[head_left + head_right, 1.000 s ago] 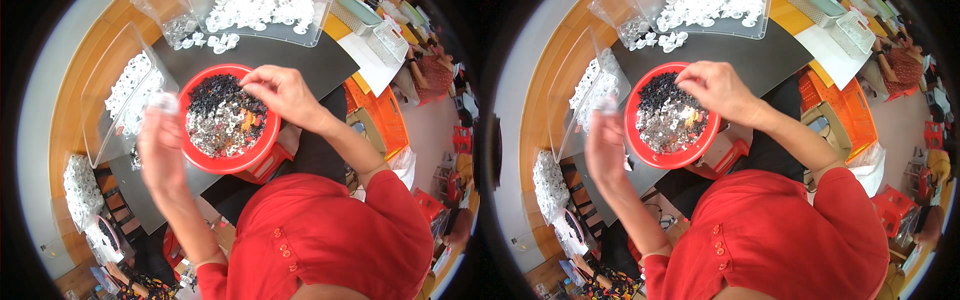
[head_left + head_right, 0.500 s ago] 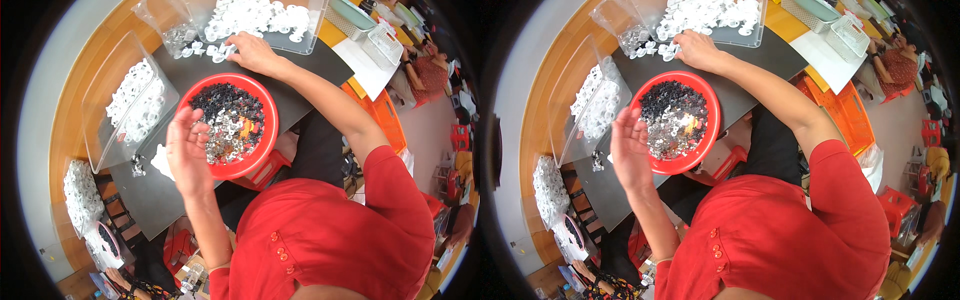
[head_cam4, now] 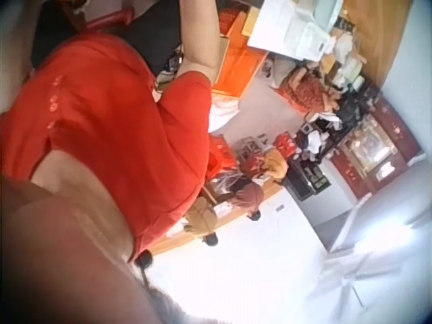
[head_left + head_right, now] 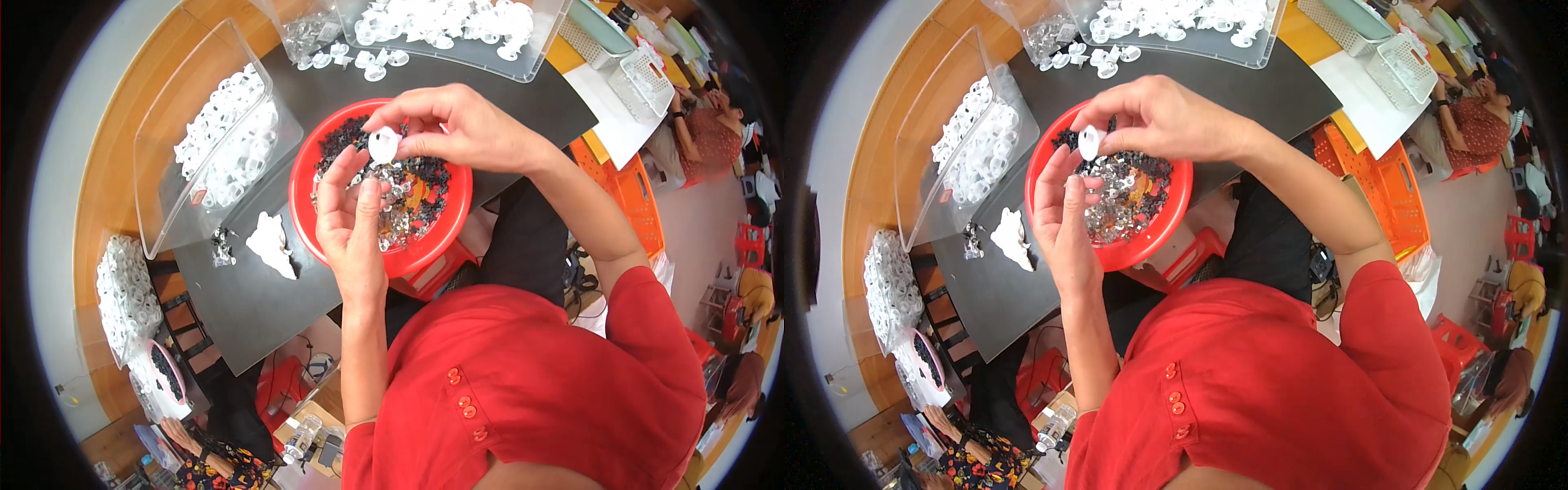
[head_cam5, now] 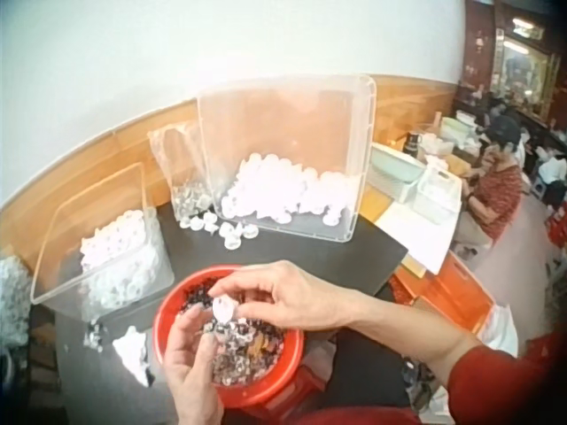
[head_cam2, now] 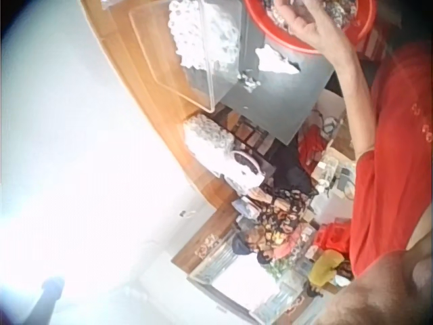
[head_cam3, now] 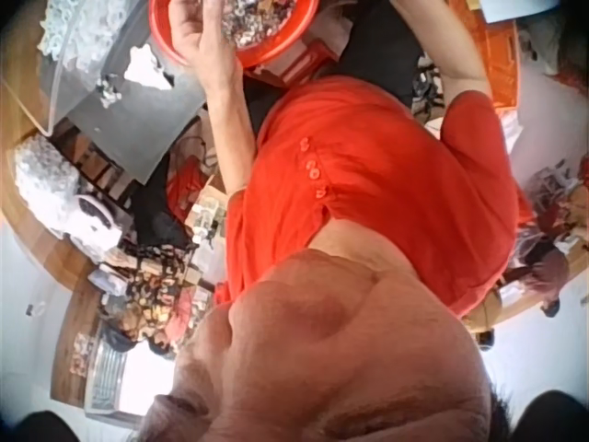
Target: Sorting small plastic and metal components into separate containers.
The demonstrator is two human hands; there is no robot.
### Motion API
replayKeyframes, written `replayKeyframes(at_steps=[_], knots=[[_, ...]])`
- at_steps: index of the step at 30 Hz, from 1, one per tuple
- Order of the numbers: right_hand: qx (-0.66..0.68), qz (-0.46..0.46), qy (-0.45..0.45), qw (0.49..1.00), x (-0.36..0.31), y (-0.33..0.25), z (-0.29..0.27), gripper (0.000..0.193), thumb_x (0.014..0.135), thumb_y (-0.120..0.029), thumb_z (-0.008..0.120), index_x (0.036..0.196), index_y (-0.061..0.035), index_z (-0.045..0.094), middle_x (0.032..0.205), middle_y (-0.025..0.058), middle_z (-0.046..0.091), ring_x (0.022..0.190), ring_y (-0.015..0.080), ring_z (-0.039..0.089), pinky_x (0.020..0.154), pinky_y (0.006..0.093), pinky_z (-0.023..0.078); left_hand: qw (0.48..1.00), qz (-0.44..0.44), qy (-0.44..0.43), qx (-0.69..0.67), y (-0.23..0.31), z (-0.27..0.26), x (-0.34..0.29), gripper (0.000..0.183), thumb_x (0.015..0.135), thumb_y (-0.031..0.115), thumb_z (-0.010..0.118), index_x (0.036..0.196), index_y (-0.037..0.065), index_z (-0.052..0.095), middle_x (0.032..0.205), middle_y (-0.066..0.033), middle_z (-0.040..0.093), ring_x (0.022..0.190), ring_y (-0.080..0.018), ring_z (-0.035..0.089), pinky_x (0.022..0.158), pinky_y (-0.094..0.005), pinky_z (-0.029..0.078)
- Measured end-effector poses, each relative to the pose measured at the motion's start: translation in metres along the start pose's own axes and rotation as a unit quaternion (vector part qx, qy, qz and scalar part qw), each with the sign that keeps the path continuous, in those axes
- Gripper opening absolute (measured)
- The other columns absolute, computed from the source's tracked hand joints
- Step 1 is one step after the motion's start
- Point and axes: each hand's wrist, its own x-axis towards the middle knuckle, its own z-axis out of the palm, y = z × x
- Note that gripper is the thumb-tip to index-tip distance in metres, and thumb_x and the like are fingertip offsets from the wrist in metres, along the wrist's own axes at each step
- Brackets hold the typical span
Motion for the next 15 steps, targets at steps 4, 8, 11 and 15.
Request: replayKeyframes(at_steps=[4, 8, 11, 15], knots=[[-0.08, -0.12, -0.011, 0.99, 0.0, -0.001, 0.013, 0.03, 0.085, -0.002, 0.059, 0.114, -0.0028, 0.063, 0.103, 0.0102, 0.064, 0.094, 0.0223, 0.061, 0.083, 0.0327, 0.049, 0.999, -0.009, -0.006, -0.03, -0.007, -0.004, -0.009, 0.036, 0.095, 0.012, 0.055, 0.128, 0.0, 0.05, 0.114, -0.0091, 0.059, 0.088, -0.0109, 0.06, 0.079, -0.0234, 0.048], [-0.028, -0.119, -0.015, 0.992, -0.002, -0.001, 0.029, 0.028, 0.085, -0.003, 0.06, 0.113, -0.0027, 0.062, 0.102, 0.0107, 0.063, 0.095, 0.0239, 0.061, 0.087, 0.0342, 0.048, 0.993, -0.061, 0.01, -0.103, -0.006, -0.007, -0.017, 0.036, 0.094, 0.011, 0.057, 0.128, 0.001, 0.05, 0.113, -0.0067, 0.059, 0.093, -0.0119, 0.06, 0.082, -0.025, 0.049], [0.108, -0.065, 0.02, 0.992, -0.009, 0.0, 0.047, 0.026, 0.087, 0.0, 0.058, 0.113, -0.0029, 0.062, 0.103, 0.0059, 0.064, 0.092, 0.0142, 0.061, 0.083, 0.0283, 0.05, 0.991, -0.061, 0.049, -0.107, -0.002, -0.007, -0.022, 0.035, 0.093, 0.01, 0.058, 0.127, 0.001, 0.051, 0.114, -0.0063, 0.059, 0.097, -0.0123, 0.059, 0.083, -0.0257, 0.049], [0.23, 0.016, 0.084, 0.97, -0.016, 0.005, 0.076, 0.028, 0.085, 0.0, 0.061, 0.112, -0.0049, 0.063, 0.099, 0.0008, 0.063, 0.083, 0.0053, 0.057, 0.073, 0.0219, 0.049, 0.987, -0.051, 0.077, -0.13, -0.006, -0.005, -0.027, 0.034, 0.091, 0.008, 0.062, 0.123, 0.0, 0.055, 0.114, -0.0054, 0.062, 0.093, -0.0096, 0.059, 0.078, -0.0249, 0.049]])
